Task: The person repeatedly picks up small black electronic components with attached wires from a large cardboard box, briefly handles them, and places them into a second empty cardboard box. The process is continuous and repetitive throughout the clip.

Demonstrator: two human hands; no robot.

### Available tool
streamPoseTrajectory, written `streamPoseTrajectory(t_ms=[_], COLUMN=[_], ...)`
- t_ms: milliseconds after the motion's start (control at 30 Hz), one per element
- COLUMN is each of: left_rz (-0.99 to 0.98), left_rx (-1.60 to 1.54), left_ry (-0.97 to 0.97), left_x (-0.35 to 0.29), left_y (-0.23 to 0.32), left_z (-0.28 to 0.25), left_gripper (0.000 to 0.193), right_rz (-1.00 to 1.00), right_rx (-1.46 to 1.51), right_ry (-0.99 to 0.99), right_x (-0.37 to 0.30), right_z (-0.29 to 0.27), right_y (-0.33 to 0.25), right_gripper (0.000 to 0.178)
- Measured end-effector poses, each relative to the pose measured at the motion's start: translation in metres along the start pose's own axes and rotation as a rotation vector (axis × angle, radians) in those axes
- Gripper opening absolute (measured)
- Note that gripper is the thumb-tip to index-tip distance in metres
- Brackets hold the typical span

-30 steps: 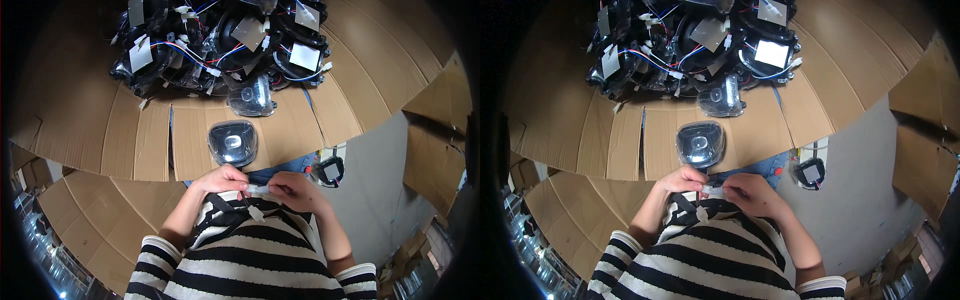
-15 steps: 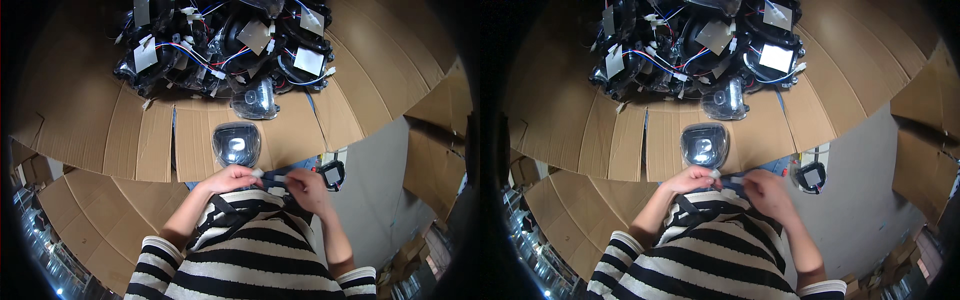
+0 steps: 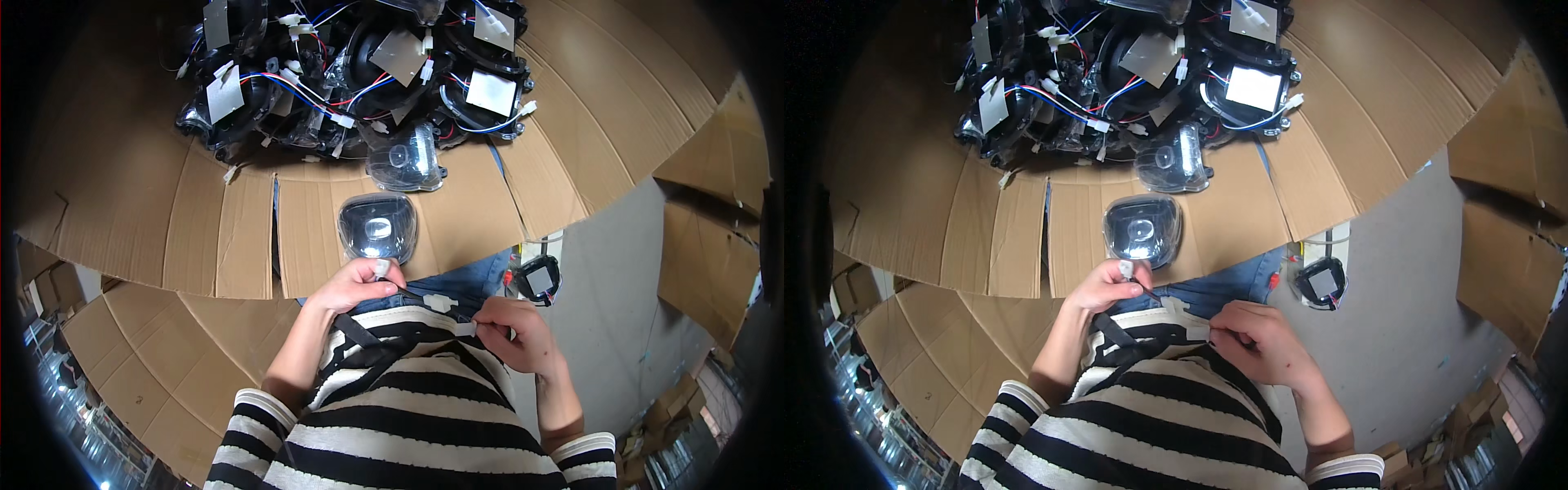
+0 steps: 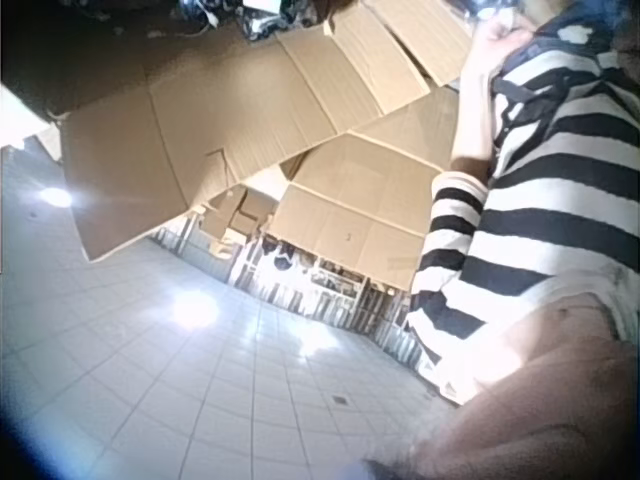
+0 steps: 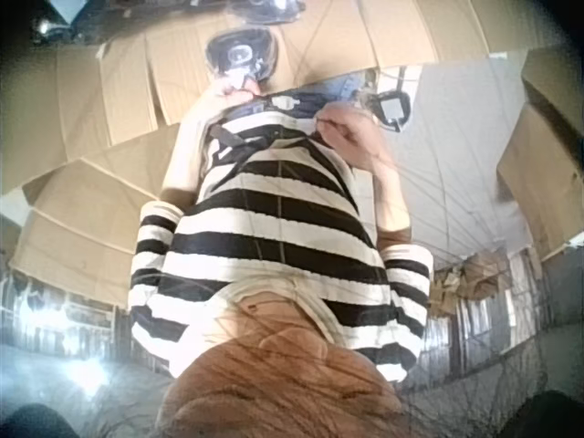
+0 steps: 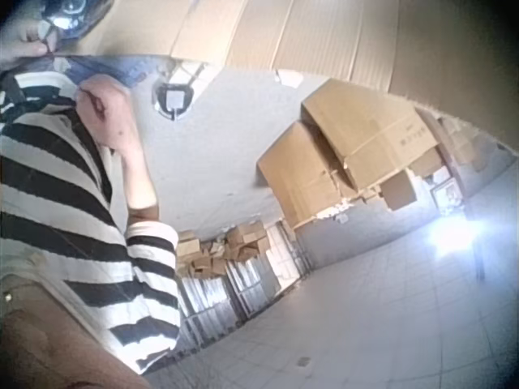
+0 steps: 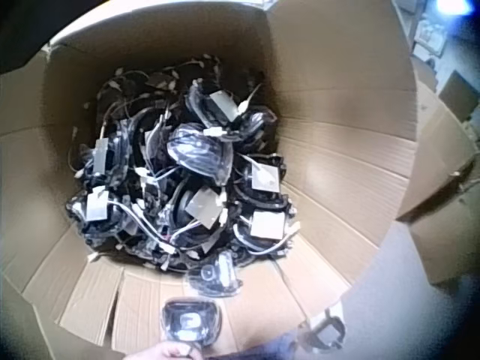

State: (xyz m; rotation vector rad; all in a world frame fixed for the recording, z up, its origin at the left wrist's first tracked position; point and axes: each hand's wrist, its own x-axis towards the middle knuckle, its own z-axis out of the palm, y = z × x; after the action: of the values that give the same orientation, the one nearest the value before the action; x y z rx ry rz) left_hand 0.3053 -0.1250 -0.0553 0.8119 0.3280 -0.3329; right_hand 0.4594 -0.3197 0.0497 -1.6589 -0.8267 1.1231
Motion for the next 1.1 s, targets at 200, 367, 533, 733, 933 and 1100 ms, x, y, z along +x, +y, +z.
streamPoseTrajectory(t_ms=[200, 367, 533, 733, 933, 1100], left_rz=[-0.056, -0.149, -0.078, 0.151, 0.220, 0.255], left_rx=[0.075, 0.215, 0.323, 0.434, 0.449, 0.509], left_ry=[0.114, 0.170, 0.240, 0.295, 0.395, 0.522], left_x=[-0.010, -0.018, -0.020, -0.018, -0.018, -0.018], left_y=[0.004, 0.015, 0.010, 0.003, -0.003, -0.006], left_z=[0.007, 0.014, 0.014, 0.016, 0.019, 0.028], left_gripper=[0.008, 0.015, 0.017, 0.016, 0.016, 0.016], right_rz=[0.030, 0.120, 0.244, 0.326, 0.381, 0.416], right_rx=[-0.010, 0.018, 0.068, 0.281, 0.302, 0.325], right_ry=[0.003, 0.012, -0.027, 0.003, -0.002, 0.021], right_x=[0.005, 0.002, 0.003, 0.006, 0.010, 0.012], right_z=[0.001, 0.009, 0.013, 0.022, 0.026, 0.030], right_y=[-0.005, 0.004, 0.009, 0.012, 0.010, 0.009], right_gripper=[0.005, 0.004, 0.005, 0.008, 0.009, 0.013])
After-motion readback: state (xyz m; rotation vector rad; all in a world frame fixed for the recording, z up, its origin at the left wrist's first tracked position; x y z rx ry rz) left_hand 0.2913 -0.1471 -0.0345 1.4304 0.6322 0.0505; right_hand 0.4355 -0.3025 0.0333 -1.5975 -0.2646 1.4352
